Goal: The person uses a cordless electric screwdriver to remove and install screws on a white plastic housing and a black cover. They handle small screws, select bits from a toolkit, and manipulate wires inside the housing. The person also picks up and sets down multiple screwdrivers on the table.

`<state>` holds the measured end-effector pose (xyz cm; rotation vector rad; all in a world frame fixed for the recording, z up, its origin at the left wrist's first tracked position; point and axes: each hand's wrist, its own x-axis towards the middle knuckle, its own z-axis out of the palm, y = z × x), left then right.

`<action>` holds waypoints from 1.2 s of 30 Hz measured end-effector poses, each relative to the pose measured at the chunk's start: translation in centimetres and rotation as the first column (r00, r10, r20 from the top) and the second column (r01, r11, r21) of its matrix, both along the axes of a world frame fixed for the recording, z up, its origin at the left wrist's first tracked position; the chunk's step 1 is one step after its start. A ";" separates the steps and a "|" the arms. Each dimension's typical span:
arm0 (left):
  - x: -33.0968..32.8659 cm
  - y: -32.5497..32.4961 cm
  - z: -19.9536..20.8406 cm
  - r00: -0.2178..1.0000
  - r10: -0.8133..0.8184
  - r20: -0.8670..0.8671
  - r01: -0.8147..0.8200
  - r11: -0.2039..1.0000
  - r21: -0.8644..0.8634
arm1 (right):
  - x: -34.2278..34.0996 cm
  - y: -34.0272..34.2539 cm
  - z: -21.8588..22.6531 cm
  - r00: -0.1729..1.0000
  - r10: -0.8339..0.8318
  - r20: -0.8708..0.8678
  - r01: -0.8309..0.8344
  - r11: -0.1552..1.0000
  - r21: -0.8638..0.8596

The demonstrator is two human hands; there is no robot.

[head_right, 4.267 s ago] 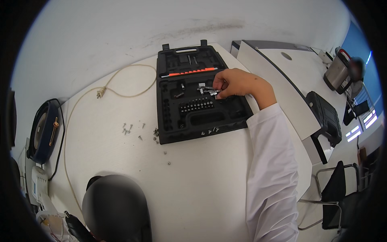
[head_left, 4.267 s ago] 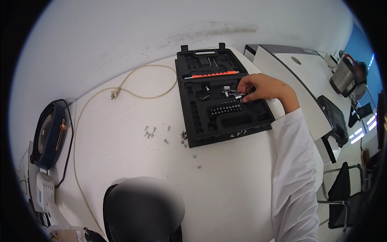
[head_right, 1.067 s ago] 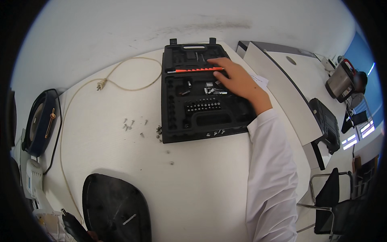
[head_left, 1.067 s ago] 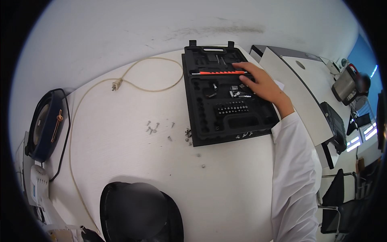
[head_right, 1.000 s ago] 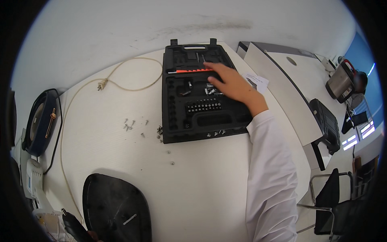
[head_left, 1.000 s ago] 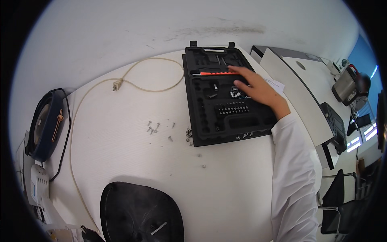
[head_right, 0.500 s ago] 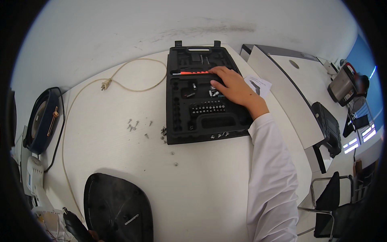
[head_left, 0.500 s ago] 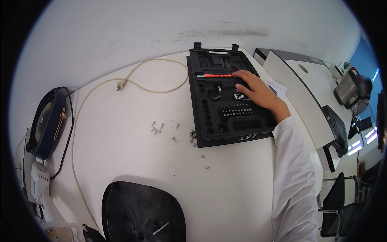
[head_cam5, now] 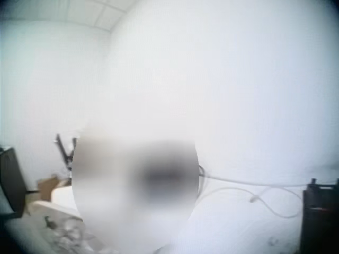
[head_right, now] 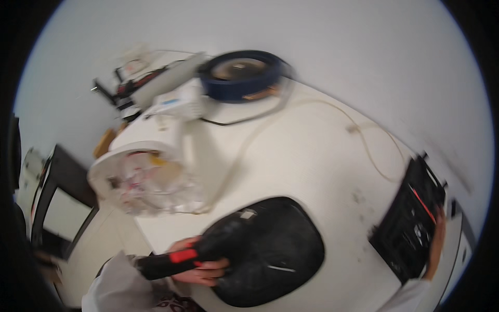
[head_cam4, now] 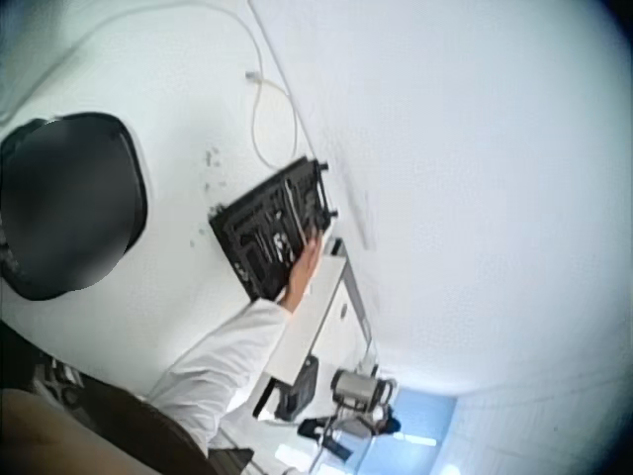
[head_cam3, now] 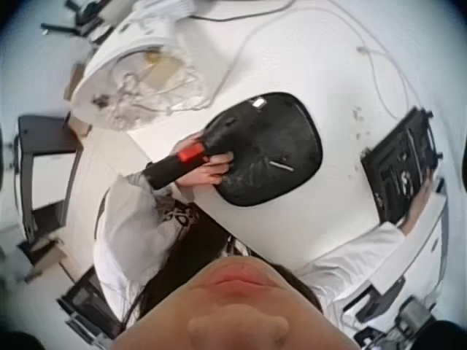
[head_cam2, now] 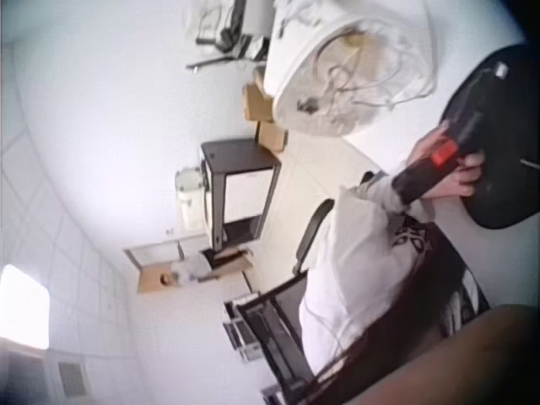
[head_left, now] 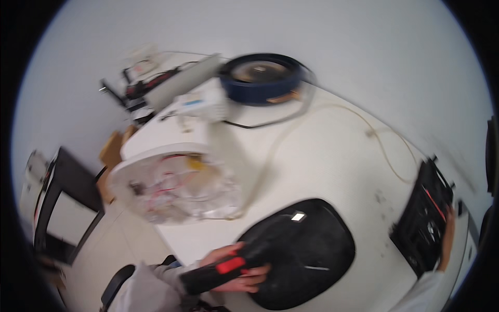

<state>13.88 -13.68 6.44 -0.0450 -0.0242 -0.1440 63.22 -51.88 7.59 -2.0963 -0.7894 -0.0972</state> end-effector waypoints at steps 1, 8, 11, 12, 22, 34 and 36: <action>-0.5 -0.1 0.2 0.999 0.036 -0.007 -0.036 0.999 0.004 | 2.6 -1.3 -1.2 0.994 -0.072 0.083 0.072 0.997 -0.001; -1.2 -0.4 0.4 0.997 0.075 -0.004 -0.074 0.995 0.072 | -4.8 7.6 7.0 0.962 -0.126 0.242 0.064 0.967 0.247; 0.2 -0.2 -1.1 0.999 0.017 -0.027 -0.014 0.994 0.109 | -11.9 12.1 9.3 0.949 0.088 0.303 -0.147 0.973 0.178; 0.2 -0.2 -1.0 0.999 0.021 -0.049 -0.015 0.993 0.117 | -17.0 15.2 10.2 0.952 0.150 0.267 -0.211 0.953 0.216; -0.5 -0.4 -0.8 0.961 0.211 0.177 -0.250 0.938 0.239 | -42.3 21.3 13.7 0.668 0.744 -0.027 -0.694 0.609 -0.384; -0.5 -3.1 -1.4 0.787 0.209 0.580 -0.606 0.082 0.792 | -47.1 20.4 4.0 0.979 0.200 -0.033 -0.203 0.953 -0.226; -1.1 -3.4 -1.0 0.809 0.195 0.555 -0.579 0.098 0.809 | -47.7 21.0 3.8 0.987 0.148 -0.055 -0.154 0.979 -0.135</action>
